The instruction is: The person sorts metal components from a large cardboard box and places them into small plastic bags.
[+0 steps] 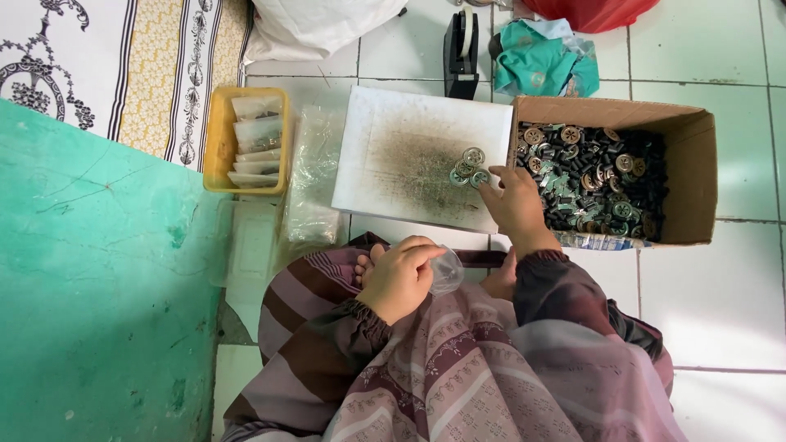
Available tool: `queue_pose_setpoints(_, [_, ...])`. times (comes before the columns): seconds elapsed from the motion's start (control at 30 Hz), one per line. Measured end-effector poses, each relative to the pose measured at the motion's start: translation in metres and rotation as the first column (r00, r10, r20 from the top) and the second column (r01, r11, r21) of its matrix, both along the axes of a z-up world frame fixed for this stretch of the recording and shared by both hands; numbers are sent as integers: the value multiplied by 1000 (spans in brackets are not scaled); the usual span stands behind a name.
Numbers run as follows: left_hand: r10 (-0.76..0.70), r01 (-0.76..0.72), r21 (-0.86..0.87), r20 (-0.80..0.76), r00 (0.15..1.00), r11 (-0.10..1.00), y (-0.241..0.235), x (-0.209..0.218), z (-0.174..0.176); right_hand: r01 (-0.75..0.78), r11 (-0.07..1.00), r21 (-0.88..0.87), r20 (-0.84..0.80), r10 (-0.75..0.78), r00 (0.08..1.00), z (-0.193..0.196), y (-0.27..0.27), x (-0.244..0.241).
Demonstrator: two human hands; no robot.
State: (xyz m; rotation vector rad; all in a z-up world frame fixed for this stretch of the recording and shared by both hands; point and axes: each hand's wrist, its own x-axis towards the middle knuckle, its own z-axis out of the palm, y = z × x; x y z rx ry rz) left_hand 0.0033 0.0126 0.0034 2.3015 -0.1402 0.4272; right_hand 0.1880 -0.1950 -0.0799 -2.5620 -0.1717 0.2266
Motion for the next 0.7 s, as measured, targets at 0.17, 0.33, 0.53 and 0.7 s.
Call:
queue_pose_setpoints(0.17, [16,-16,-26,-26,1000,1000,11,3,19,-59,987,-149,-88,46,995,-9,11,14])
queue_pose_setpoints(0.33, [7,-9,-100,-26,1000,995,12,2,12,-1,995,-104,-177,-18,984,-4,7,4])
queue_pose_setpoints(0.53, [0,-23,-263,-85,996,964,9,2,-3,-7,957,290,103,-24,994,31,5,-56])
queue_pose_setpoints(0.7, [56,-83,-180,-149,987,980,3,9,18,-393,831,393,528,146,837,116,32,-130])
